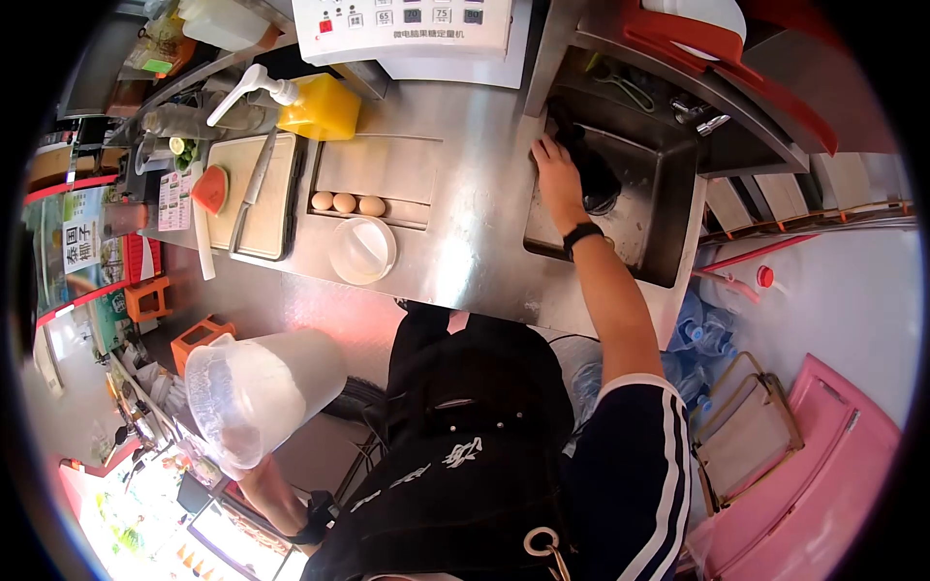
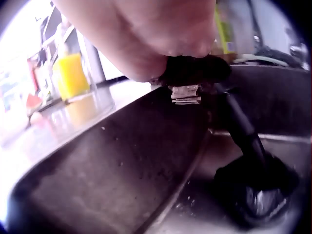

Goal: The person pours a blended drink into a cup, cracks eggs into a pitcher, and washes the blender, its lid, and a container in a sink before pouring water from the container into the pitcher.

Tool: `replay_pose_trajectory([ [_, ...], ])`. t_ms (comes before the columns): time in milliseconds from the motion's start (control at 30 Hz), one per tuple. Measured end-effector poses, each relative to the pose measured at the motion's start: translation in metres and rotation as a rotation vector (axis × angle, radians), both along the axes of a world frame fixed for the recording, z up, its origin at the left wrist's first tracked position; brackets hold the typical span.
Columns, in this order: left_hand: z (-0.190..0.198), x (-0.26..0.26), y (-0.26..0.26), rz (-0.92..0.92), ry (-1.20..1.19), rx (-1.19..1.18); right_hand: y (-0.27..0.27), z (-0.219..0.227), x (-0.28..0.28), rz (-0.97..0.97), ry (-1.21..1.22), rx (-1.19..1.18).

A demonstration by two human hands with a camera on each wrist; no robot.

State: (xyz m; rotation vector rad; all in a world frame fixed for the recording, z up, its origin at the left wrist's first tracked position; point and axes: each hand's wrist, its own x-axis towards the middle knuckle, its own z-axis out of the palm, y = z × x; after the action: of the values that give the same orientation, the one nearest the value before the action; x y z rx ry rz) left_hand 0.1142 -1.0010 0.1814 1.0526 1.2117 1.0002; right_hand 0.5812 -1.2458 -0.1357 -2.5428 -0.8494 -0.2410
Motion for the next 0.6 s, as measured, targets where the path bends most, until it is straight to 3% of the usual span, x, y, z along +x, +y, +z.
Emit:
replay_pose_trajectory([
  [67,-0.011,-0.001,-0.006,-0.105,0.023,-0.071,-0.04,-0.003,-0.034,-0.039,0.18,0.013],
  [100,-0.018,0.002,-0.005,-0.263,-0.011,-0.07,-0.057,-0.001,-0.05,-0.03,0.227,0.03],
  [200,-0.04,0.027,-0.009,-0.439,-0.051,-0.092,-0.099,0.006,-0.089,-0.057,0.226,0.108],
  [267,-0.059,0.056,-0.014,-0.503,-0.094,-0.111,-0.124,0.001,-0.098,-0.236,0.459,0.328],
  [300,-0.07,0.075,-0.017,-0.515,-0.1,-0.109,-0.132,0.007,-0.096,-0.307,0.416,0.36],
  [433,-0.101,0.163,-0.038,-0.705,-0.183,-0.174,-0.168,0.029,-0.041,-0.508,0.451,0.39],
  [500,-0.125,0.197,-0.048,-0.766,-0.226,-0.152,-0.177,0.062,0.0,-0.34,0.198,0.149],
  [533,-0.134,0.212,-0.052,-0.807,-0.256,-0.135,-0.183,0.068,0.022,-0.303,0.139,0.095],
  [567,-0.141,0.227,-0.054,-0.814,-0.269,-0.132,-0.185,0.07,0.047,-0.219,-0.092,0.064],
  [600,-0.148,0.242,-0.058,-0.821,-0.284,-0.133,-0.185,0.079,0.068,-0.215,-0.106,0.062],
])
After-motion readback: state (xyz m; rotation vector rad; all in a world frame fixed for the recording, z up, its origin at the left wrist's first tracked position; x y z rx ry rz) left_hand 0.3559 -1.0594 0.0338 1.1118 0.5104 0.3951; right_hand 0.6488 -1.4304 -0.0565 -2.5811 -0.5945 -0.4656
